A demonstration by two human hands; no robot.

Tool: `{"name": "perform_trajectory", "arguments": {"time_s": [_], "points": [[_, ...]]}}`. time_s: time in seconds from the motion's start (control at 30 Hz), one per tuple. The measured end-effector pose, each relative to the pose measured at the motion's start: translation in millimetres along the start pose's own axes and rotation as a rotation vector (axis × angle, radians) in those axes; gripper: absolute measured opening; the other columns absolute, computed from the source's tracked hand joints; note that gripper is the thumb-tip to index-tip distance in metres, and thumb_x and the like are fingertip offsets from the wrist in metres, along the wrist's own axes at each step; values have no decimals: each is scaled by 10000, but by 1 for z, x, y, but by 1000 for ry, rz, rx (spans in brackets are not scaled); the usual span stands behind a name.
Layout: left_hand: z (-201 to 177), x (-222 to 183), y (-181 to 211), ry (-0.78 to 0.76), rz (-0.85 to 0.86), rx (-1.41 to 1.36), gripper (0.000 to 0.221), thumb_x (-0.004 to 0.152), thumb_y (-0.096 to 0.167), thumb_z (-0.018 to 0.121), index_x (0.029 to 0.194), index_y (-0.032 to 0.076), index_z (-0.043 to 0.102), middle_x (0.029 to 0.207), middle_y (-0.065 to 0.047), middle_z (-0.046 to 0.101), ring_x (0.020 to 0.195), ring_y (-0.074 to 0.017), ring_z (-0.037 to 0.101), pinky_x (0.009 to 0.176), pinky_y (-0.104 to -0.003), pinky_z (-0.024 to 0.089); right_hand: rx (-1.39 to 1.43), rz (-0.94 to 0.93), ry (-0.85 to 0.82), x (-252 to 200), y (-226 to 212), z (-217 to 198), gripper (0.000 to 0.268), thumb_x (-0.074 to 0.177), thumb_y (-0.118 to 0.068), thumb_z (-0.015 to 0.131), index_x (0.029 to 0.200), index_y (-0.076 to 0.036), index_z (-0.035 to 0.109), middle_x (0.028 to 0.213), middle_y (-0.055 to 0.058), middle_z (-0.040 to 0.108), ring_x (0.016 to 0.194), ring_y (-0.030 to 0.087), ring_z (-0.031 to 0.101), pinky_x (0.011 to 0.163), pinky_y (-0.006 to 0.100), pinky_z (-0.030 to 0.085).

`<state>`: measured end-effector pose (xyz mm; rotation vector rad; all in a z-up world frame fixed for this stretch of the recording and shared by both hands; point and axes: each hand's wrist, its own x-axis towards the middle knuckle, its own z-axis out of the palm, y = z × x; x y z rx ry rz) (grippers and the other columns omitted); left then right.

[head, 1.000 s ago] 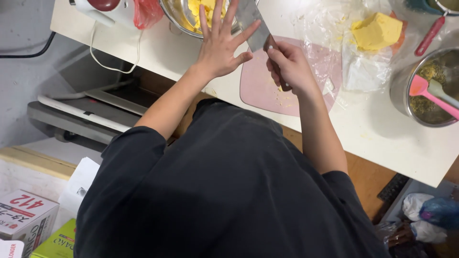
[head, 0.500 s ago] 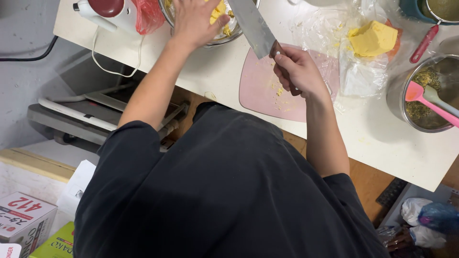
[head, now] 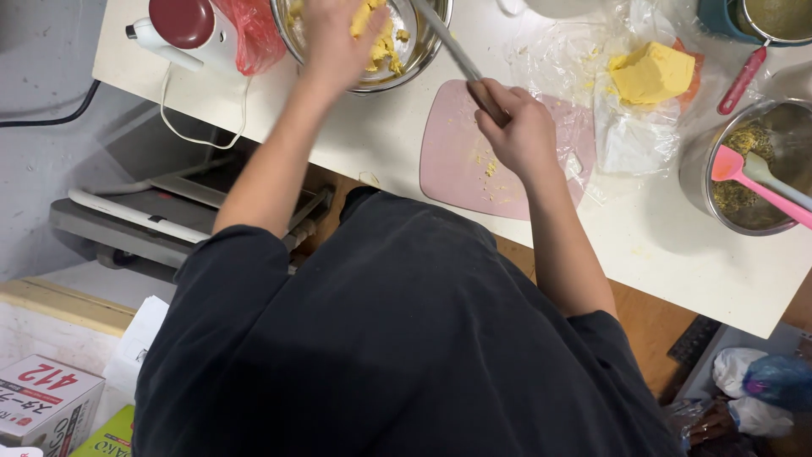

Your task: Cutting a block of butter into small pieces on a cutting board using a kitchen knife.

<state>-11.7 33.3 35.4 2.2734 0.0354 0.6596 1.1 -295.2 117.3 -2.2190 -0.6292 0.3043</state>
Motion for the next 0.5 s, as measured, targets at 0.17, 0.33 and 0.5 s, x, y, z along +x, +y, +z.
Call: {"name": "perform_trajectory", "arguments": {"time_s": [0.17, 0.33, 0.5], "points": [[2, -34, 74, -232, 13, 296, 508, 1094, 573, 588, 1503, 275, 634, 1655, -197, 230, 1531, -435, 135, 1187, -725, 18, -399, -164, 63, 7, -14, 8, 460, 859, -193, 813, 1307, -217, 713, 992, 64, 704, 813, 285, 686, 680, 419, 539], [17, -42, 74, -259, 72, 353, 602, 1114, 694, 470, 1564, 312, 592, 1701, -191, 86, 1546, -451, -8, 1148, -768, -53, -482, -260, 58, 11, -24, 11, 444, 846, -171, 814, 1277, -224, 721, 957, 49, 693, 823, 280, 688, 657, 410, 537], [26, -43, 59, -242, 121, 435, 640, 1112, 718, 370, 1573, 315, 552, 1715, -184, 53, 1550, -448, -37, 1143, -774, -68, -531, -312, 64, 11, -29, 11, 393, 853, -155, 809, 1230, -226, 723, 930, 32, 682, 825, 270, 686, 660, 402, 538]]}}
